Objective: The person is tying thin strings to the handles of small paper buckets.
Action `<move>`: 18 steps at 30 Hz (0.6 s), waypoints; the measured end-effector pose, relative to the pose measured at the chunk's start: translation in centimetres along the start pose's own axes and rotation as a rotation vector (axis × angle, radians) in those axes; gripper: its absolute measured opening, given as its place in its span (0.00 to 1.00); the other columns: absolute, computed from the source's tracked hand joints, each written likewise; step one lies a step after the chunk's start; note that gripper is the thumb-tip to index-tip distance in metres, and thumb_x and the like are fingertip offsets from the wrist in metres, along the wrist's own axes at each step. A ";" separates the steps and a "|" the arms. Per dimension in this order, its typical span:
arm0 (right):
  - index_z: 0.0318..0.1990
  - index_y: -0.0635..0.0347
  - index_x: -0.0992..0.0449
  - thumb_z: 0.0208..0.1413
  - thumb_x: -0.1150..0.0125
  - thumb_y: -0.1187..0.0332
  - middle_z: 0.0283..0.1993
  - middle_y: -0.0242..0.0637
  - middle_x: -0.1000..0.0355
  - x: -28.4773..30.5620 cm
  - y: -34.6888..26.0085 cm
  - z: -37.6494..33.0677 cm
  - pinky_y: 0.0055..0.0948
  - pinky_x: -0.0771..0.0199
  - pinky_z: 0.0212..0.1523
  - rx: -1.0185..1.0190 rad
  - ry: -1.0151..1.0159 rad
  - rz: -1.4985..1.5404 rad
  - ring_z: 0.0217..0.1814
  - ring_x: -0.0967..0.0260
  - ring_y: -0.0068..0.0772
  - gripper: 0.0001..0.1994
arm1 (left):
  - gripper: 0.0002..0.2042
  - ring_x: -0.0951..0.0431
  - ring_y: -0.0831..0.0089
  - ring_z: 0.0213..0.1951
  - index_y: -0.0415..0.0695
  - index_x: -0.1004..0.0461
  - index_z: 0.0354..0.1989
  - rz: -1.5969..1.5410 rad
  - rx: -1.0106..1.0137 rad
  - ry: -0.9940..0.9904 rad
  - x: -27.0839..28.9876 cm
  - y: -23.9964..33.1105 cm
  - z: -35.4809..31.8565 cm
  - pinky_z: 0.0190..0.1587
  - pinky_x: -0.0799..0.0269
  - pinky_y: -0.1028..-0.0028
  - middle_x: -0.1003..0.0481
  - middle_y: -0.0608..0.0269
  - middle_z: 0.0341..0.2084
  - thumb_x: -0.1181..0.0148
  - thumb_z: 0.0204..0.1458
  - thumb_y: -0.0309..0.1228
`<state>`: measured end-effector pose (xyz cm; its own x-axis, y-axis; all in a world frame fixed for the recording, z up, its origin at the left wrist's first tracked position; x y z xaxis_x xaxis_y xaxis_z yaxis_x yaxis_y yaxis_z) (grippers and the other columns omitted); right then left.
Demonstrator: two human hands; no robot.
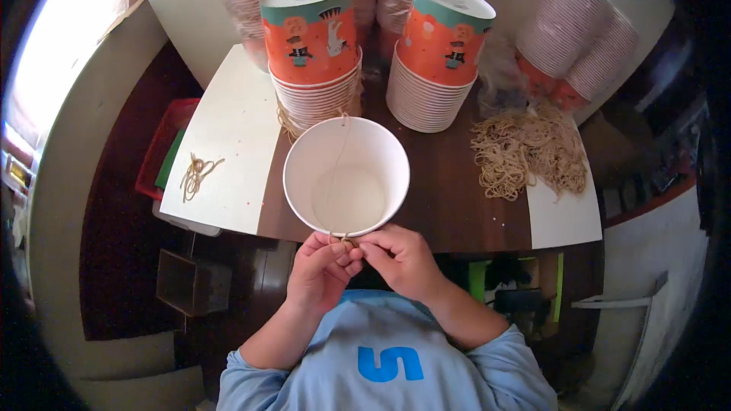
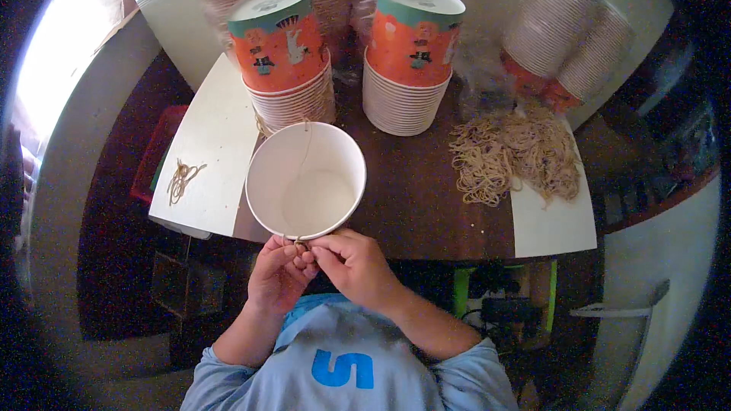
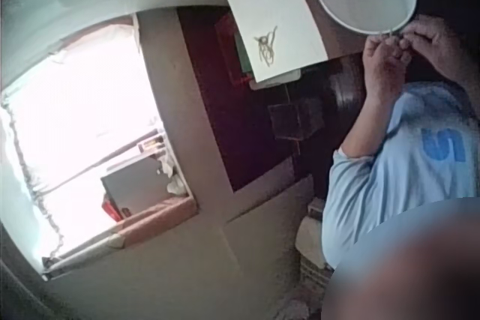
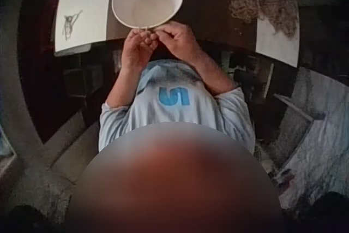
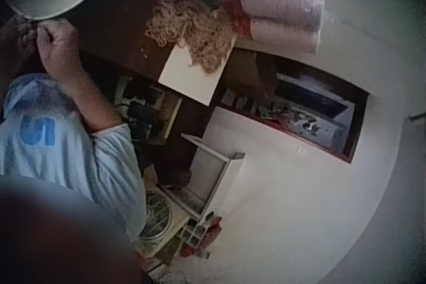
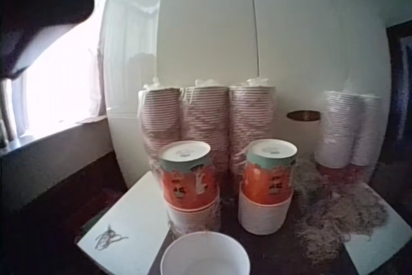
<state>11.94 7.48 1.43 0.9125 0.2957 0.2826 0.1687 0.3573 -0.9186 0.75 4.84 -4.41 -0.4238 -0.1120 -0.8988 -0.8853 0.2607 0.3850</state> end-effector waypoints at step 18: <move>0.37 0.60 0.21 0.53 0.42 0.66 0.32 0.27 0.24 -3.9 5.6 -1.1 0.13 0.37 0.29 -0.580 0.017 0.843 0.29 0.34 0.11 0.09 | 0.05 0.24 0.74 0.34 0.37 0.30 0.32 0.624 -0.608 0.125 -0.3 2.7 -2.6 0.38 0.27 0.78 0.26 0.58 0.33 0.43 0.49 0.15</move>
<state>9.74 7.36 -5.13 0.8223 0.2383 -0.5167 -0.3801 -0.4456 -0.8105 -1.99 3.10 -2.62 -0.8507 -0.2331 -0.4711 -0.4185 -0.2419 0.8754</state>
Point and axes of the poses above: each hand's wrist, its own z-axis towards the middle knuckle, its own x-axis out of the back of the hand, y = z × x, the point moved 8 cm from there along z, towards the middle knuckle
